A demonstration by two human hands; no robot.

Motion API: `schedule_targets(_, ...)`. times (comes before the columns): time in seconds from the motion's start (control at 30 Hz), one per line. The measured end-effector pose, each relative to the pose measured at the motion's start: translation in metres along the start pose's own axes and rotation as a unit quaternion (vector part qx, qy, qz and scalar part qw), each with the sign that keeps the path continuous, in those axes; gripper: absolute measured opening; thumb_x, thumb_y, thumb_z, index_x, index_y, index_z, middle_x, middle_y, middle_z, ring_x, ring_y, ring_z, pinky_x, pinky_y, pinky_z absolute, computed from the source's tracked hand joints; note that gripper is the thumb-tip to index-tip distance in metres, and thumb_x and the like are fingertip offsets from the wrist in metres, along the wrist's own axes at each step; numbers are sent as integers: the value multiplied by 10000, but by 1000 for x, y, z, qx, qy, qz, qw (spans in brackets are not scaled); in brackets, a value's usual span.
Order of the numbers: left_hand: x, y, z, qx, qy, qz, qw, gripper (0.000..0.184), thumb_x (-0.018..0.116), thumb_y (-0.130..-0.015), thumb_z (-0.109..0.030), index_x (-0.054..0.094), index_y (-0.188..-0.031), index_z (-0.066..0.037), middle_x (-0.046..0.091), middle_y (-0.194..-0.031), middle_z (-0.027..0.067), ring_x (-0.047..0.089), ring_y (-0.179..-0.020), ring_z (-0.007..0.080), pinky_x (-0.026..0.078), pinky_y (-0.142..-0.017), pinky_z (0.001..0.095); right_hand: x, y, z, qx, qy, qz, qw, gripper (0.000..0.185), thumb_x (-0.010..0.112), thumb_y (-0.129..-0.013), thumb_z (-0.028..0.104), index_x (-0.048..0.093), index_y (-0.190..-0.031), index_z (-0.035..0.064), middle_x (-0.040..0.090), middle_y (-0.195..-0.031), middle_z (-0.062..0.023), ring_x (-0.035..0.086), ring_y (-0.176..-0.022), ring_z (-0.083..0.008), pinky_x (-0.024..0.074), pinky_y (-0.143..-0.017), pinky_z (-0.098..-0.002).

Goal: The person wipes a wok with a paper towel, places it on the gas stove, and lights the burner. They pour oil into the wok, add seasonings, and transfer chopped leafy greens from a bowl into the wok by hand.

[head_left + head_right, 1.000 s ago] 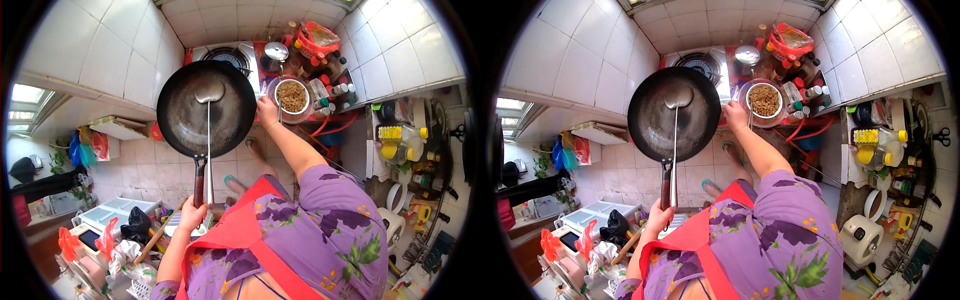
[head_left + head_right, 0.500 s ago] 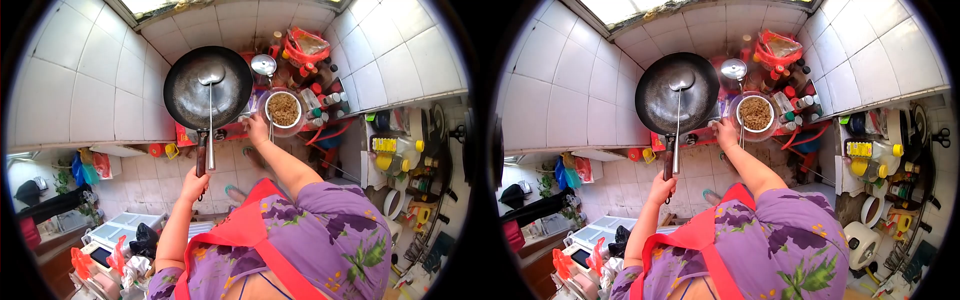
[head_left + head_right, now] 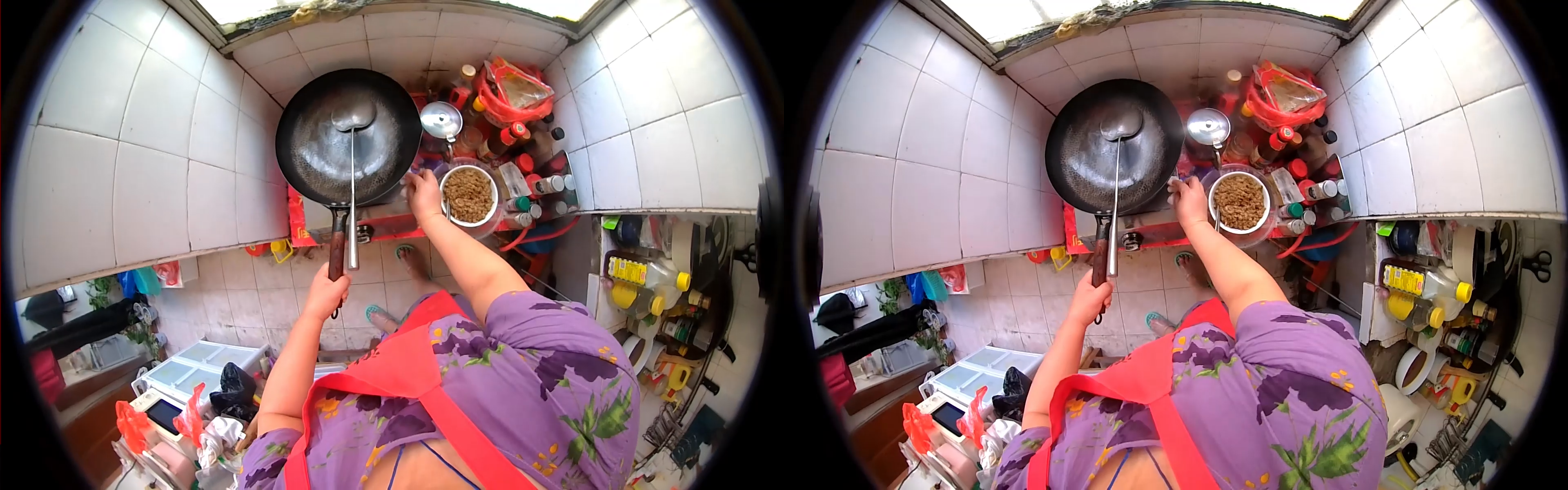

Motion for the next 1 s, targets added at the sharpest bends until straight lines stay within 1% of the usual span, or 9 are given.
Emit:
schedule_targets(0.33,-9,-18,6,39,2,-8,999,139,585,-799,-147,522,-877,-51,513,-583,7,511,-482,98,407,-441,249,7,26,22,-60,35,54,996,310,588,-729,14,663,-1019,96,554,-897,-143,554,-864,-345,470,-772,-423)
schedule_targets(0.5,-17,-6,11,12,75,14,997,362,566,-887,-273,429,-1135,-46,565,-889,66,607,-654,165,513,-623,287,39,59,45,-15,-16,124,992,322,549,-805,85,604,-1121,118,519,-926,-160,534,-890,-363,482,-770,-436)
schedule_targets(0.67,-39,39,45,-4,121,-68,990,480,530,-913,-358,365,-1256,-65,552,-965,95,607,-788,203,513,-713,351,67,83,78,-95,19,140,985,292,512,-845,110,575,-1125,53,542,-950,-180,536,-916,-383,478,-800,-438)
schedule_targets(0.77,-62,72,98,-10,177,-117,977,505,522,-917,-383,351,-1277,-73,546,-992,103,598,-835,218,509,-735,370,109,97,77,93,-162,189,964,283,456,-894,206,548,-1128,76,599,-1036,-207,577,-941,-333,475,-797,-372)
schedule_targets(0.8,-69,84,118,-14,204,-140,969,500,523,-915,-382,358,-1272,-74,545,-995,102,594,-845,221,508,-737,373,131,103,79,289,-480,179,809,281,479,-877,176,561,-1138,108,589,-1006,-179,572,-939,-324,468,-810,-355)
schedule_targets(0.83,-73,97,137,-29,218,-160,962,492,525,-914,-385,365,-1263,-78,546,-992,100,593,-834,222,507,-734,371,146,106,78,110,-334,189,917,292,488,-863,146,560,-1143,105,580,-992,-170,567,-938,-326,467,-806,-363)
schedule_targets(0.87,-77,111,155,-44,232,-179,955,484,526,-912,-389,373,-1254,-82,546,-988,97,593,-824,223,506,-730,370,160,109,80,-78,-168,187,965,307,497,-848,117,560,-1148,101,572,-978,-162,563,-936,-329,465,-801,-371)
schedule_targets(0.9,-81,124,174,-56,247,-194,948,457,530,-916,-374,382,-1233,-80,545,-991,105,596,-831,226,508,-723,368,172,110,82,-138,63,182,972,281,416,-946,183,538,-1144,25,559,-1122,-189,569,-1000,-342,461,-841,-362)
schedule_targets(1.0,-86,162,219,-83,278,-221,931,423,535,-918,-359,397,-1203,-79,545,-992,112,598,-842,228,509,-719,367,153,108,121,-277,56,216,935,270,449,-872,101,565,-1106,33,559,-1017,-161,574,-952,-320,470,-813,-385)
Point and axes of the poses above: each hand's wrist, its own y-axis away from the middle knuckle, its own x-axis out of the palm, z = x × y, the point moved 1 cm from there along -y, towards the middle knuckle
